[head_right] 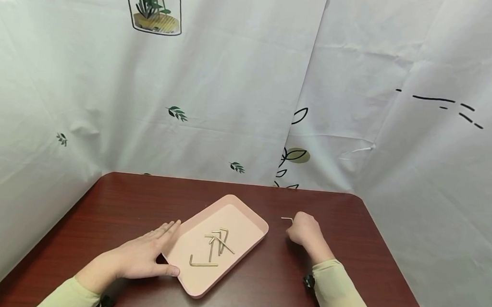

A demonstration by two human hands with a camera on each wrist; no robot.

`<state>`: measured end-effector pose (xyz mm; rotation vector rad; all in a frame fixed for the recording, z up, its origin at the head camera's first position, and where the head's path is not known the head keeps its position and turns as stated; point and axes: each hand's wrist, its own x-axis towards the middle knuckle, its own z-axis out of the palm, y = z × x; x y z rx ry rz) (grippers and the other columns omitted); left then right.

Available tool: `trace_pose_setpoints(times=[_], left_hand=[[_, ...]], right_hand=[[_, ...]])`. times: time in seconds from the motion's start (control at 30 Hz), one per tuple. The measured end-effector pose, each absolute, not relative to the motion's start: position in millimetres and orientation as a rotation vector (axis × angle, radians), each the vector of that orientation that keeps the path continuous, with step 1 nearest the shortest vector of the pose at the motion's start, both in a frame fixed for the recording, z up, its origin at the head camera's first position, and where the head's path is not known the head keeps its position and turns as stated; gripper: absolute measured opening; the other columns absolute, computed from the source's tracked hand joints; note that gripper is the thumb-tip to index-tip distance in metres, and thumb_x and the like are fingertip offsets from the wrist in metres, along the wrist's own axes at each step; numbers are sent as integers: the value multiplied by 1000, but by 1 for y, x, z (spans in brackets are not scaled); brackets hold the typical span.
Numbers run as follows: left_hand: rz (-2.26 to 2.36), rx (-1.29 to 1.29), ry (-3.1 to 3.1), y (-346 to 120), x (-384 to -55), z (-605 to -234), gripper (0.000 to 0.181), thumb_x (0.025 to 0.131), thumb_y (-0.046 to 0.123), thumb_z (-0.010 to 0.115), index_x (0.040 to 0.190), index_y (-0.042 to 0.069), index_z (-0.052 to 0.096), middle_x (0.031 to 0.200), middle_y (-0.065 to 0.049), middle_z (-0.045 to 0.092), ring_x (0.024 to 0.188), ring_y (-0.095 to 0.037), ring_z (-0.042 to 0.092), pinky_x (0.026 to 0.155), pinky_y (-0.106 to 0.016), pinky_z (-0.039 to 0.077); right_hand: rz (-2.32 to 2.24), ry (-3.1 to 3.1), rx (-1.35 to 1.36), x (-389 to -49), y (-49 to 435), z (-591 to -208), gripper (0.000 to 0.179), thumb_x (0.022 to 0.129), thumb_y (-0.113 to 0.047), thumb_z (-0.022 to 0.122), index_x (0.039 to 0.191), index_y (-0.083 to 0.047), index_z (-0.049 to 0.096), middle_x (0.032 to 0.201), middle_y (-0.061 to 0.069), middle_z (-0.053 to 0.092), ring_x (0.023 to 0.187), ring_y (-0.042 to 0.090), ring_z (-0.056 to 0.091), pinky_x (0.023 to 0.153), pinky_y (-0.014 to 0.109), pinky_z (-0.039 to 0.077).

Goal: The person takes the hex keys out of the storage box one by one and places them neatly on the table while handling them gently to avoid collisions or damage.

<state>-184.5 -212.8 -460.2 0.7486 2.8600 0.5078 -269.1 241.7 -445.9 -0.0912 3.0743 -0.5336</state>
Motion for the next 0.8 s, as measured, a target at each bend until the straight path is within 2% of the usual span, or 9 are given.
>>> trace_pose_setpoints(times=[0.27,0.47,0.57,0.6,0.7,0.8], left_hand=[[506,752,2857,-213,-184,-459,130,91,81,73,174,-6,22,178,-28,30,163,-50,31,126,-69,35],[502,754,2862,-212,-184,-459,131,91,81,73,174,-6,22,178,-28,30,163,-51,32,125,-70,36],[503,755,2859,-213,-184,-459,131,91,82,72,174,-6,22,178,-28,30,163,-51,32,126,-69,36],[504,755,2859,-212,-184,-458,131,91,82,72,174,-6,22,178,-28,30,163,-51,32,126,-69,36],[506,753,2856,-212,-184,-458,131,91,82,73,174,-6,22,178,-28,30,163,-51,32,126,-69,35],[510,749,2854,-212,-184,-457,131,91,82,73,174,-6,22,178,-27,30,163,-50,32,126,-69,35]], right_hand=[[-534,3064,-118,-274,245,-453,36,73,-4,70,55,-19,42,59,-2,39,62,24,46,61,40,47],[-517,3102,-178,-302,266,-495,34,70,-8,71,56,-22,43,60,-1,41,62,27,47,59,44,48],[-504,3092,-172,-320,277,-517,35,70,-11,73,55,-22,44,59,-1,42,60,25,47,57,41,47],[-495,3067,-135,-317,274,-510,35,70,-10,75,55,-20,45,59,0,44,60,26,49,59,42,49],[-482,3086,-167,-324,281,-523,35,70,-13,74,55,-23,45,59,-3,43,60,24,46,56,40,46],[-502,3069,-164,-303,266,-492,34,72,-10,74,55,-21,46,59,-2,44,61,26,48,59,41,48]])
